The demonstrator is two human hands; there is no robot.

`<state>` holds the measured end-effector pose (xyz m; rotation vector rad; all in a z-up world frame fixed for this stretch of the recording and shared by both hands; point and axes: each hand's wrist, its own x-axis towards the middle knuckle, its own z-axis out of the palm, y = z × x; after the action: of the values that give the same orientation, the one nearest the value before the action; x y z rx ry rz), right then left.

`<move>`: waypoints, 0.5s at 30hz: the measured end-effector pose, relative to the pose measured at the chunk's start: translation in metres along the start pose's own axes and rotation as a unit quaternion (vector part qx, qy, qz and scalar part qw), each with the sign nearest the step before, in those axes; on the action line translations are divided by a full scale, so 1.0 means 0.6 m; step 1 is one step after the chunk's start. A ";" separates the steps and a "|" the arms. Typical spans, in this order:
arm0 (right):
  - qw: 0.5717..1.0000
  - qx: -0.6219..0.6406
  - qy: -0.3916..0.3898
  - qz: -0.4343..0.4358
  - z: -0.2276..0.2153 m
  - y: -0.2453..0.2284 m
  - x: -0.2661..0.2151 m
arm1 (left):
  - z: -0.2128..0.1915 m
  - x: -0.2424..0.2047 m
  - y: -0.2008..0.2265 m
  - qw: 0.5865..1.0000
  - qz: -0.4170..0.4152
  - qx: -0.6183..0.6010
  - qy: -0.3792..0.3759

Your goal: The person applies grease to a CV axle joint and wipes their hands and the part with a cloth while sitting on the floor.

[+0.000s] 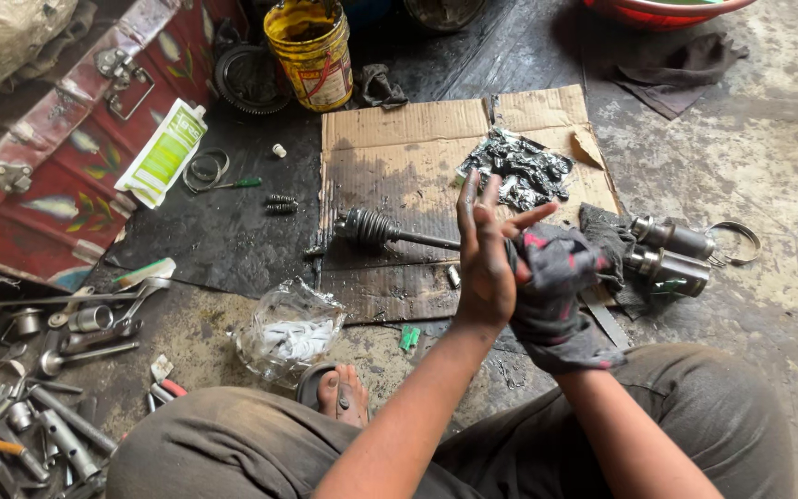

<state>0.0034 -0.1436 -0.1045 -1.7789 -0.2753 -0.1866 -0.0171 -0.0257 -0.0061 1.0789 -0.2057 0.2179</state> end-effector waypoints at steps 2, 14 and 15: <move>1.000 0.007 0.001 0.006 0.011 0.007 -0.001 | 0.014 -0.008 0.000 0.994 0.041 0.097 0.038; 0.986 0.148 0.075 0.028 -0.054 -0.021 0.036 | -0.009 0.008 0.018 0.993 0.015 -0.048 -0.107; 0.987 0.146 0.057 0.024 -0.054 -0.024 0.026 | -0.025 0.012 0.019 0.986 -0.050 -0.105 -0.123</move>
<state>0.0147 -0.1709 -0.0794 -1.4776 -0.1674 -0.2021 -0.0122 -0.0065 -0.0013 0.9015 -0.3865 -0.0279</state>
